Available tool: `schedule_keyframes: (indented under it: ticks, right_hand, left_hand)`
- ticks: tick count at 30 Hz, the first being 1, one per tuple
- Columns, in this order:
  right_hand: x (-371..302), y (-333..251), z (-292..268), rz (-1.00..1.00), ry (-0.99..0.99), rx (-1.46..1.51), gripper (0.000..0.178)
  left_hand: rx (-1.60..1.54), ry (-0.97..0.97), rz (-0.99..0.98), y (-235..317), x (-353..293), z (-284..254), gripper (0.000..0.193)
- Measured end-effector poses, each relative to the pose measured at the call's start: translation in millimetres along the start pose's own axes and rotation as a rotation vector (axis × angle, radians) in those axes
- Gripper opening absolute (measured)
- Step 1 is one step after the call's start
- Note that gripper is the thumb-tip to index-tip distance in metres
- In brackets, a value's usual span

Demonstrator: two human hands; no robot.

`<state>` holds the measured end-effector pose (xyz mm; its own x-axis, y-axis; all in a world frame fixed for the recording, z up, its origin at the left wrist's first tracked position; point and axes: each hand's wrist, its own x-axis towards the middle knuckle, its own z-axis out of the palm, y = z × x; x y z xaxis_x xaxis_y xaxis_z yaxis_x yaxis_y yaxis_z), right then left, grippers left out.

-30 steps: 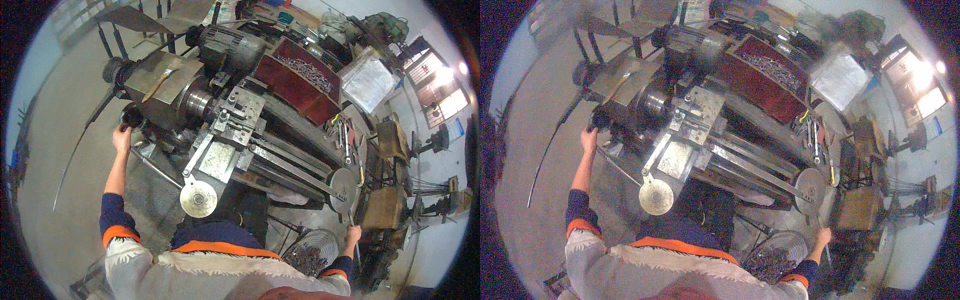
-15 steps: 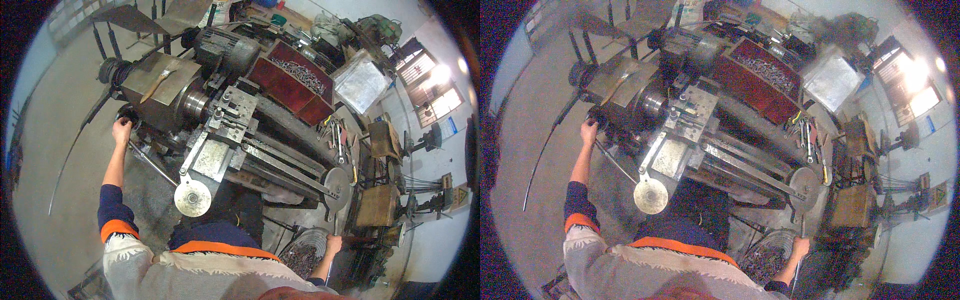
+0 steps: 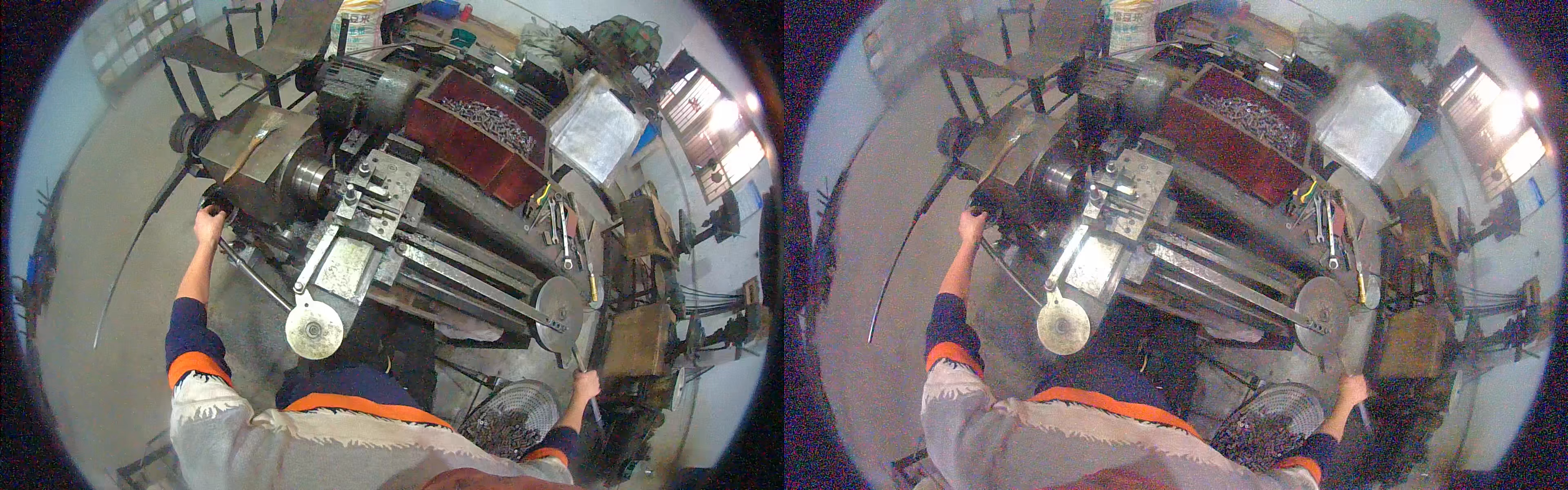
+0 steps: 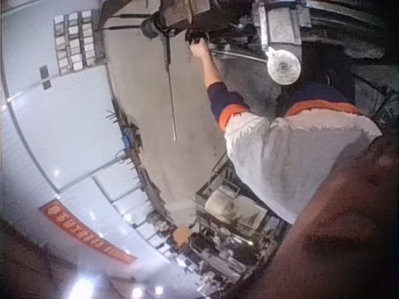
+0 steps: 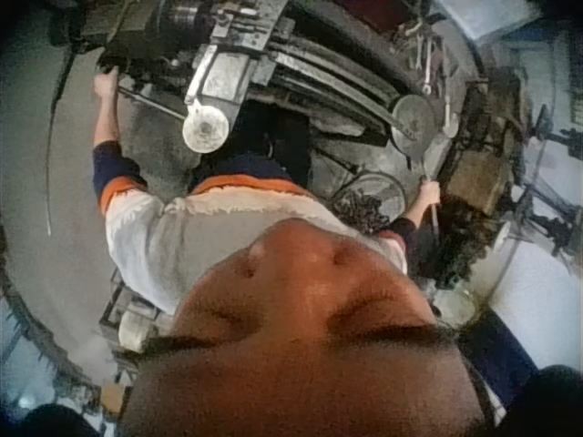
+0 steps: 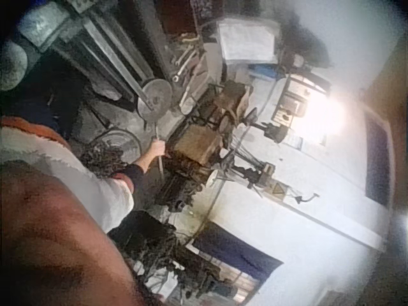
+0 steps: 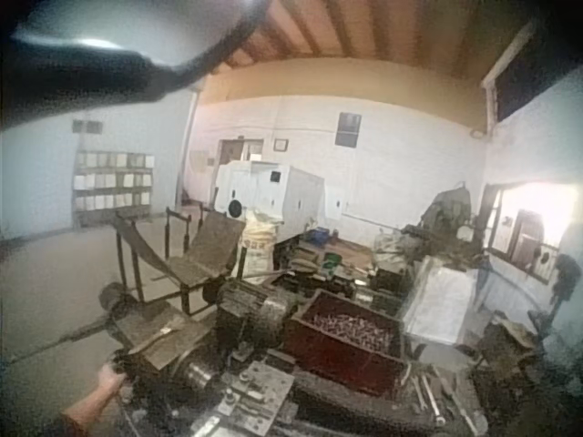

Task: The person operates a metal lathe, repeatedly loading small cylindrical metal pieces into the chuck, machining them, and removing the finished parts. The person uses a long metal rod to assist with loading and unloading the workpieces.

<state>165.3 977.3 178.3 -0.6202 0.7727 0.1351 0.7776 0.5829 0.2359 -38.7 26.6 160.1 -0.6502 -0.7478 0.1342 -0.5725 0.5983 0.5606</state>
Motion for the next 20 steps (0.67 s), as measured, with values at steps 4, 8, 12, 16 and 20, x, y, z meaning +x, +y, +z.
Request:
schedule_keyframes:
  ticks: [4, 8, 12, 16, 20]
  right_hand:
    - [17, -26, -20, 0.073, 0.013, -0.083, 0.035]
    - [13, -28, -16, 0.128, -0.037, -0.035, 0.041]
    - [-25, -8, 13, 0.019, 0.256, 0.086, 0.059]
    - [-78, -33, -7, -0.063, 0.169, 0.293, 0.071]
    - [-108, -26, 1, 0.051, -0.142, 0.353, 0.07]
  left_hand:
    - [-0.019, -0.038, 0.031, 5, -7, -3, 0.033]
    - [-0.127, -0.095, 0.07, -16, 8, 16, 0.034]
    - [-0.845, -0.181, -0.007, -20, 9, 9, 0.03]
    - [-0.988, -0.152, -0.184, -119, 5, 4, 0.023]
    - [0.01, -0.219, 0.255, -159, 26, 56, 0.03]
